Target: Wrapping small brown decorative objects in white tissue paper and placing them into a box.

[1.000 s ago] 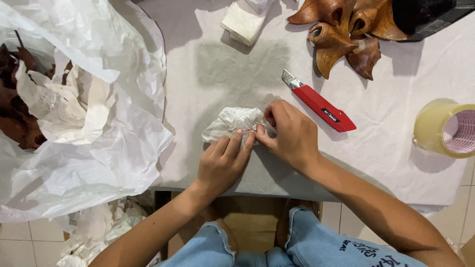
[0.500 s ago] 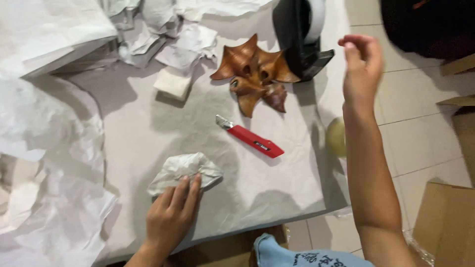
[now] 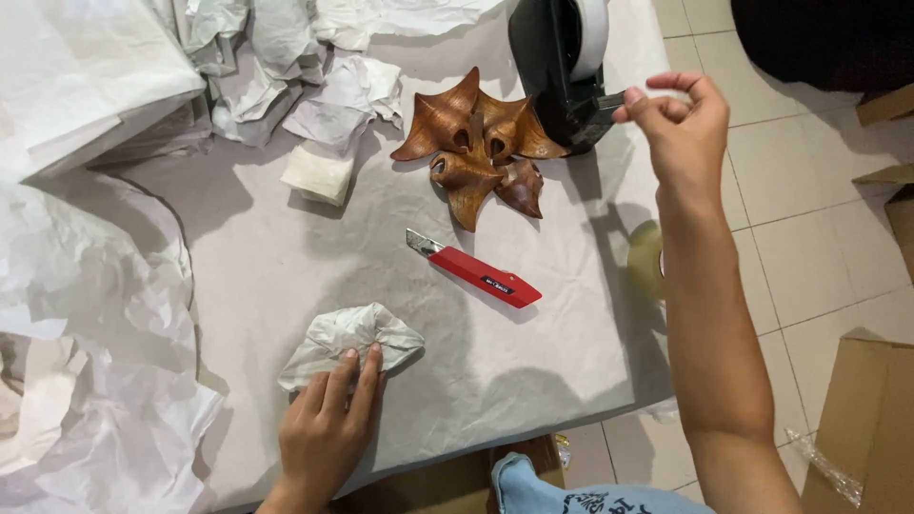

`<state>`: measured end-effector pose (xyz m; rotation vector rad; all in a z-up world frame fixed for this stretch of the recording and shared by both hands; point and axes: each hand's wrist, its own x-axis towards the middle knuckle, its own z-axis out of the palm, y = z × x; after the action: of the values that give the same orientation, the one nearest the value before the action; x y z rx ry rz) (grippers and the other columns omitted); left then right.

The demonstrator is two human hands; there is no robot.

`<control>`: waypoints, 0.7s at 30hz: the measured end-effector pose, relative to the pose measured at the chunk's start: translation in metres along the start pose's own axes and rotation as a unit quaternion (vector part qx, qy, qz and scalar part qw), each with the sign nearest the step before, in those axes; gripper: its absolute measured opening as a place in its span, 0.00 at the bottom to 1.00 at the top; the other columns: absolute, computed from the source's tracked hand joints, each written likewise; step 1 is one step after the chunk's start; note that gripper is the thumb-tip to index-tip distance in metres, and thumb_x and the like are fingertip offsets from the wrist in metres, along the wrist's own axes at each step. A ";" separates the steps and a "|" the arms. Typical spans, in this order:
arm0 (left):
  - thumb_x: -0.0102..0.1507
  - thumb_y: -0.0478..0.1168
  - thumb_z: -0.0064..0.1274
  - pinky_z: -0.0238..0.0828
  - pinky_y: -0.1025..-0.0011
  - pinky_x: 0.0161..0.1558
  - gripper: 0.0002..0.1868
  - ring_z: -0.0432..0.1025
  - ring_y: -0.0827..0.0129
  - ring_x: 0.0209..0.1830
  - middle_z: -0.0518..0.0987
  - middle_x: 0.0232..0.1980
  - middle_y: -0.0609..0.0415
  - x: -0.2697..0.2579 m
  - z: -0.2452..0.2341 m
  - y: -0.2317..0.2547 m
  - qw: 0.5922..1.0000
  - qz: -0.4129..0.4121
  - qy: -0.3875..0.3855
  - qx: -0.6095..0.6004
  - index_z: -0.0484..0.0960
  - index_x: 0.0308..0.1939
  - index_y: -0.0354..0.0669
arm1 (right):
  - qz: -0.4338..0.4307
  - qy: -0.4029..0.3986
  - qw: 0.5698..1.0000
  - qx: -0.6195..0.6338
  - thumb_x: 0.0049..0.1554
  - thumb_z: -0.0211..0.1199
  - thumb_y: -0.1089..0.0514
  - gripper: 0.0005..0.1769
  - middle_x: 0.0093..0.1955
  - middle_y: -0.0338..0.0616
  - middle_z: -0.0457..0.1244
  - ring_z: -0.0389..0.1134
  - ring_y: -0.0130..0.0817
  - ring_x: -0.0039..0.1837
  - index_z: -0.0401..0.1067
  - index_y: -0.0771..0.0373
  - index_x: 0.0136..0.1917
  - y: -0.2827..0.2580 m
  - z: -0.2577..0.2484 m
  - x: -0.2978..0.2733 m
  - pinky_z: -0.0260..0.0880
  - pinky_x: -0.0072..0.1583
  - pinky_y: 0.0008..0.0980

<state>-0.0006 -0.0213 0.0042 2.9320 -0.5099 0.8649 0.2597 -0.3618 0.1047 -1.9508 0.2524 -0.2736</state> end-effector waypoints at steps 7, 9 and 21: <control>0.67 0.46 0.60 0.68 0.74 0.30 0.12 0.73 0.72 0.31 0.82 0.48 0.55 0.002 0.001 -0.001 1.000 0.008 0.001 0.012 0.87 0.53 0.52 | 0.082 -0.001 0.995 -0.064 0.59 0.65 0.49 0.12 0.38 0.33 0.71 0.68 0.19 0.51 0.65 0.50 0.52 -0.003 -0.007 -0.014 0.62 0.63 0.30; 0.67 0.46 0.60 0.68 0.74 0.30 0.12 0.73 0.71 0.31 0.81 0.49 0.55 0.000 -0.001 0.001 1.000 0.009 -0.001 0.016 0.87 0.53 0.53 | 0.097 -0.007 0.993 -0.062 0.58 0.66 0.48 0.12 0.37 0.33 0.71 0.67 0.19 0.50 0.67 0.49 0.50 0.005 -0.006 -0.015 0.61 0.64 0.30; 0.67 0.45 0.60 0.69 0.74 0.32 0.12 0.73 0.72 0.31 0.81 0.48 0.55 0.003 0.001 -0.001 1.000 0.005 0.002 0.003 0.87 0.53 0.52 | 0.033 -0.001 0.989 -0.141 0.58 0.72 0.52 0.08 0.31 0.33 0.69 0.65 0.12 0.35 0.78 0.53 0.39 0.054 0.001 0.010 0.64 0.43 0.18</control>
<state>0.0027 -0.0217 0.0050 2.9359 -0.5244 0.8744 0.2669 -0.3848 0.0548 -2.2173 0.3693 -0.2010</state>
